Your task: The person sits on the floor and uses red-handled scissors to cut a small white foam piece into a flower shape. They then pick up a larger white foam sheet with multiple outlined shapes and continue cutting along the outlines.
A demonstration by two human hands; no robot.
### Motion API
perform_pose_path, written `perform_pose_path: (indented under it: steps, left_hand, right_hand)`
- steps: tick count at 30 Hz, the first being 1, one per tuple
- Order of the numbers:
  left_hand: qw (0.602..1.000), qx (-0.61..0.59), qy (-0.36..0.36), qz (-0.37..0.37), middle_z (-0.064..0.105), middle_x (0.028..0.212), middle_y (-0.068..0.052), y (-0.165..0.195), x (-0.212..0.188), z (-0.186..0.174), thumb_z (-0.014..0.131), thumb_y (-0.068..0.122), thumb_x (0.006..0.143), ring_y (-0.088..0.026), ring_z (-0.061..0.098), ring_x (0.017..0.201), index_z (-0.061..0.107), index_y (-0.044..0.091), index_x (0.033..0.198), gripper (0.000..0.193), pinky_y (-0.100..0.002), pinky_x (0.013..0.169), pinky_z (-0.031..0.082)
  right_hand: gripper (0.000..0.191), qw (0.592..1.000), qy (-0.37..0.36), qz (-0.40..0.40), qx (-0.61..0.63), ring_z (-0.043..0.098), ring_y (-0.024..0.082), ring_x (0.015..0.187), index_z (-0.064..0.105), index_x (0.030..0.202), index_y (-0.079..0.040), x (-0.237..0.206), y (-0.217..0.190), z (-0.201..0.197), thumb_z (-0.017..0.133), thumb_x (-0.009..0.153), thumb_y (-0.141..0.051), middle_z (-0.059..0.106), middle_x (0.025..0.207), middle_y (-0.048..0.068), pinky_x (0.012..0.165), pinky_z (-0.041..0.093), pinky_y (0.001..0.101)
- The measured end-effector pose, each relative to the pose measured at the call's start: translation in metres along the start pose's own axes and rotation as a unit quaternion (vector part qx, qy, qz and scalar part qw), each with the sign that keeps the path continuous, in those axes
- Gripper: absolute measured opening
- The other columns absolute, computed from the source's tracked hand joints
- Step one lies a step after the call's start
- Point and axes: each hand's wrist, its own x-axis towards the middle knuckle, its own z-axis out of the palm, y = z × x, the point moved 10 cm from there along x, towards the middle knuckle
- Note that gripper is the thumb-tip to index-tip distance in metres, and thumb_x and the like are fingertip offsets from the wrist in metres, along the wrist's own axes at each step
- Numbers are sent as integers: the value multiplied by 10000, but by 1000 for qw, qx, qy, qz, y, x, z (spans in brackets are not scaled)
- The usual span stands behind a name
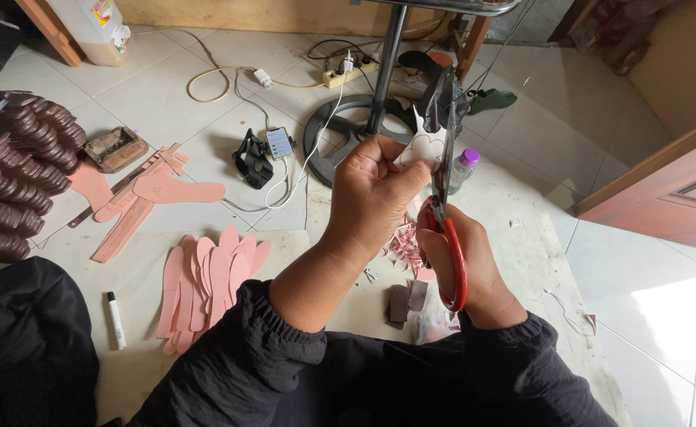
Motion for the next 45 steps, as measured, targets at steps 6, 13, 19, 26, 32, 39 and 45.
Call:
perform_pose_path:
  steps: [6,13,19,26,32,39,45]
  left_hand:
    - [1000,-1,-3,15,687,861,-31,3,-2,4,741,1,905,-54,624,756,615,10,929,128,-214,695,530]
    - [1000,-9,-4,-6,709,869,-47,2,-2,2,734,11,886,-73,660,773,623,16,920,116,-223,730,553]
    - [1000,1,-11,4,700,928,-47,5,1,1,723,18,937,-74,647,836,658,-2,1014,103,-234,781,545]
    - [998,18,-57,5,727,994,-71,8,3,4,697,-18,930,-85,674,888,647,-34,1082,161,-248,841,569]
    - [998,22,-58,3,731,1007,-81,9,2,7,696,-30,919,-91,679,894,631,-59,1119,212,-253,845,573]
    - [998,40,-54,0,733,974,-78,14,1,6,702,-26,906,-87,680,858,647,-58,1101,205,-250,807,575]
    - [997,63,-46,-9,736,957,-72,16,1,3,705,-15,903,-84,689,845,652,-54,1079,188,-246,807,581]
  right_hand:
    - [136,999,16,28,5,532,119,607,589,827,-20,1,6,2,577,838,-155,576,666,36,552,469,291]
    - [142,1000,12,19,16,508,107,587,580,815,-27,-1,5,1,584,849,-165,554,649,25,532,445,282]
    - [116,999,-7,9,33,483,87,626,581,836,-32,-3,2,2,602,845,-146,534,688,4,556,436,269]
    - [89,999,-22,15,29,479,98,639,576,828,-36,-4,-2,2,595,828,-122,529,696,6,573,440,273]
    - [85,1000,-15,24,-1,491,108,643,578,815,-37,-3,-2,-1,600,809,-118,540,688,16,583,446,281]
    - [93,1000,-10,9,-13,485,96,651,587,811,-36,-3,-1,-3,617,814,-124,543,687,7,578,439,275]
    - [104,999,-9,20,-24,472,98,629,580,792,-27,-1,2,-5,610,815,-124,529,660,7,553,429,283]
